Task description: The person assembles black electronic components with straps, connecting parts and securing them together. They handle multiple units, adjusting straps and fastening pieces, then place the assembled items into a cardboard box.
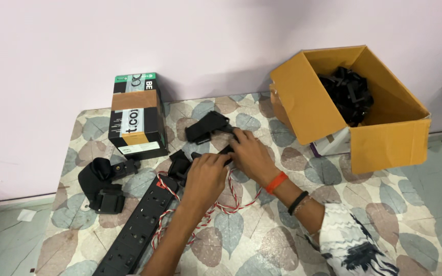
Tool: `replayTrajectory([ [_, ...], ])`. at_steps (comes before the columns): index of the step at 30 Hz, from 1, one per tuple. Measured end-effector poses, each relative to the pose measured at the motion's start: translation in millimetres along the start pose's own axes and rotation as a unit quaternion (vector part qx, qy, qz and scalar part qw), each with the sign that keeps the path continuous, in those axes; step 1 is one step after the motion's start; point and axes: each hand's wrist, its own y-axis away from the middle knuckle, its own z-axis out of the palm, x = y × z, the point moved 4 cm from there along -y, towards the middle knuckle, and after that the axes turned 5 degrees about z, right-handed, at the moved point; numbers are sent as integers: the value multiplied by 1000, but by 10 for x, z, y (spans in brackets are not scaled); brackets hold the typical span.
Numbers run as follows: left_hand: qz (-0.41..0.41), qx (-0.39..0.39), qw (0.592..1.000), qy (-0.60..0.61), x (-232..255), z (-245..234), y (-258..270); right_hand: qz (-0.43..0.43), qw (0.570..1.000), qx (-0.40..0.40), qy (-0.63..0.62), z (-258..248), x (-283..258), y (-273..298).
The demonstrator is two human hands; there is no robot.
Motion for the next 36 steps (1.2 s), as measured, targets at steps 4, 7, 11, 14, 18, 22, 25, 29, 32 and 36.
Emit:
replayTrajectory([
  [4, 38, 4, 998, -58, 40, 55, 164, 48, 998, 4, 29, -130, 85, 204],
  [7, 79, 17, 992, -97, 136, 87, 245, 107, 990, -21, 84, -183, 136, 394],
  [11, 85, -4, 988, -127, 285, 157, 360, 159, 978, -18, 136, -263, 195, 668],
  [14, 82, -40, 989, -114, 414, 254, 450, 165, 974, -4, 156, -361, 243, 872],
  [18, 98, -85, 988, -82, 593, 360, 607, 176, 974, -15, 144, -535, 239, 1061],
  [22, 94, -50, 986, -127, 561, 386, 624, 211, 970, -97, 69, -721, 15, 1208],
  [25, 78, -29, 980, -180, 406, 437, 561, 201, 966, -158, -46, -855, -249, 1307],
  [29, 14, -18, 976, -219, 127, 513, 396, 121, 932, -182, -291, -957, -536, 1398],
  [32, -40, -8, 975, -217, -53, 508, 297, 91, 920, -121, -363, -916, -521, 1458],
  [36, -19, 43, 965, -258, 39, 421, 315, 11, 992, 77, -95, -953, -294, 1423],
])
